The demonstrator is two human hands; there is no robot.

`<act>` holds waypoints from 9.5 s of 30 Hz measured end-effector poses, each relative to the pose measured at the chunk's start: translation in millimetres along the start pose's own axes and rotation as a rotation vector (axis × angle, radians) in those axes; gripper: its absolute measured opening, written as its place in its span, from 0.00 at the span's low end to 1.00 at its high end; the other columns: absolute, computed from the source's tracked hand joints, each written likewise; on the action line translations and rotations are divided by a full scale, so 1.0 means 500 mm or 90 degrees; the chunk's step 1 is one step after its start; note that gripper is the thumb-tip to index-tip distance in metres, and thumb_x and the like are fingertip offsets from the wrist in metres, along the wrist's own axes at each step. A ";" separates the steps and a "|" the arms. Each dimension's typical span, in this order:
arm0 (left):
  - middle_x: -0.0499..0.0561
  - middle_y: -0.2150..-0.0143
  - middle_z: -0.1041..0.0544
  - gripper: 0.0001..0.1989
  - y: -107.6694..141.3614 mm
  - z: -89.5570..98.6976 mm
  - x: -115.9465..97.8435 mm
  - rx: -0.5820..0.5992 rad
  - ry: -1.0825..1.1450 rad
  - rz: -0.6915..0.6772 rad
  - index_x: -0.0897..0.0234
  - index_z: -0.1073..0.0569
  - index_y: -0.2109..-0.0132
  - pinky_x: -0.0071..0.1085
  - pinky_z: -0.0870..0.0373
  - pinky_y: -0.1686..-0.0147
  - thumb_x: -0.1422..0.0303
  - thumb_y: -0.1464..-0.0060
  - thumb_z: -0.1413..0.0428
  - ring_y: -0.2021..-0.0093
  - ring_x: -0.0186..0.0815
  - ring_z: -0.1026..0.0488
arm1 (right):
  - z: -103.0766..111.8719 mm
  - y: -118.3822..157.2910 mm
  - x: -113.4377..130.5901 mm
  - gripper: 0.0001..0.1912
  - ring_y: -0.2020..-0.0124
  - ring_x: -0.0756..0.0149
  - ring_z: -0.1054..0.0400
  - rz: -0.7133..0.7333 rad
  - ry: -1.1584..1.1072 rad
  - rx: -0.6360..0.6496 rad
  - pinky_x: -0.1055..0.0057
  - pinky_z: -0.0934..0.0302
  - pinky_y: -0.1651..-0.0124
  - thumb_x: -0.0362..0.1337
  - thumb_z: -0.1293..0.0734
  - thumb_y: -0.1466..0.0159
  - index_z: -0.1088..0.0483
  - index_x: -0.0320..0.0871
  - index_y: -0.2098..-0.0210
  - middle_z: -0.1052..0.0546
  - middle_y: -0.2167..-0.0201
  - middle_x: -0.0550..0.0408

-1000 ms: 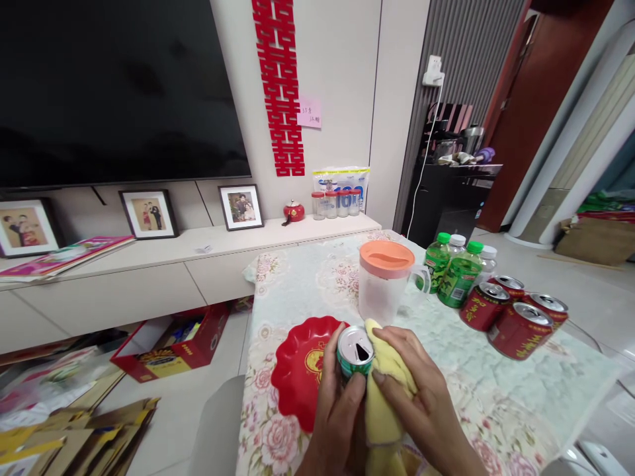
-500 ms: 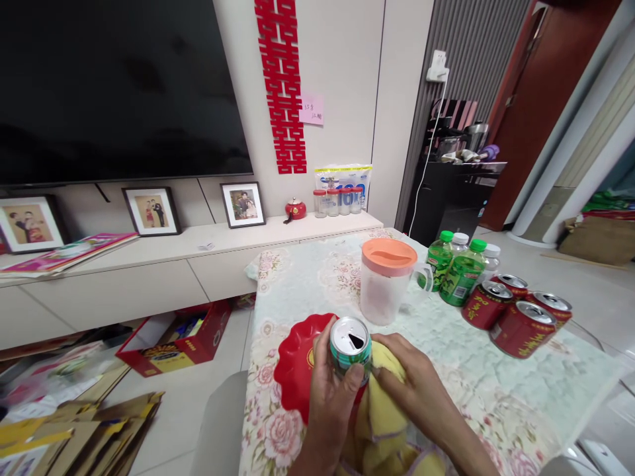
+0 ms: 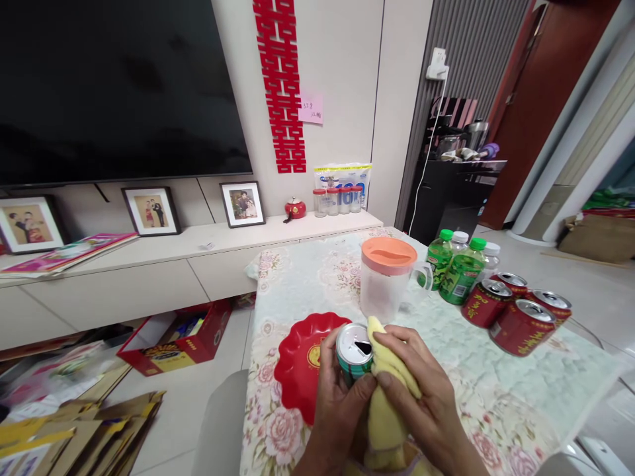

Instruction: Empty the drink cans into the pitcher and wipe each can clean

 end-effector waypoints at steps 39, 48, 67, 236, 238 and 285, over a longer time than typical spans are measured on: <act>0.59 0.45 0.21 0.45 0.001 0.001 -0.013 0.001 -0.052 -0.043 0.57 0.32 0.37 0.43 0.24 0.46 0.54 0.61 0.26 0.45 0.54 0.23 | -0.047 -0.004 -0.114 0.16 0.51 0.56 0.22 -0.234 -0.041 0.060 0.63 0.29 0.48 0.45 0.35 0.31 0.20 0.46 0.53 0.17 0.54 0.49; 0.58 0.39 0.24 0.41 0.000 0.020 0.007 -0.032 -0.043 -0.012 0.54 0.40 0.33 0.44 0.26 0.41 0.58 0.50 0.31 0.40 0.52 0.24 | -0.043 0.001 -0.073 0.16 0.48 0.58 0.25 -0.200 -0.012 0.049 0.65 0.31 0.45 0.44 0.36 0.30 0.23 0.48 0.48 0.20 0.51 0.50; 0.57 0.43 0.21 0.41 0.005 0.013 -0.002 -0.007 -0.009 -0.011 0.54 0.36 0.36 0.46 0.25 0.43 0.58 0.54 0.29 0.44 0.53 0.23 | -0.037 -0.002 -0.089 0.18 0.42 0.56 0.27 -0.200 -0.109 0.087 0.61 0.34 0.38 0.40 0.36 0.32 0.23 0.49 0.44 0.22 0.45 0.48; 0.59 0.33 0.31 0.43 0.009 -0.004 -0.001 0.044 -0.079 -0.012 0.56 0.41 0.31 0.43 0.32 0.38 0.59 0.49 0.31 0.34 0.53 0.32 | -0.059 0.002 -0.124 0.19 0.51 0.55 0.24 -0.291 -0.065 0.074 0.60 0.32 0.45 0.48 0.39 0.30 0.20 0.46 0.56 0.17 0.52 0.48; 0.58 0.29 0.35 0.40 0.012 -0.005 -0.009 0.052 -0.104 -0.010 0.56 0.41 0.30 0.45 0.39 0.32 0.58 0.45 0.35 0.29 0.53 0.39 | -0.059 0.004 -0.128 0.19 0.51 0.54 0.24 -0.296 -0.050 0.068 0.59 0.33 0.45 0.48 0.39 0.30 0.20 0.47 0.55 0.17 0.53 0.48; 0.58 0.37 0.26 0.40 0.010 -0.009 -0.003 0.012 -0.072 0.013 0.55 0.38 0.33 0.46 0.32 0.38 0.58 0.49 0.31 0.38 0.53 0.28 | -0.015 0.009 -0.019 0.15 0.48 0.61 0.26 -0.097 0.037 -0.064 0.67 0.32 0.47 0.42 0.39 0.27 0.25 0.47 0.47 0.22 0.51 0.50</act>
Point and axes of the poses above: each hand's wrist, its own y-axis away from the middle knuckle, its own z-axis out of the back of the hand, x = y × z, the point moved 5 cm from there along -y, towards the middle knuckle
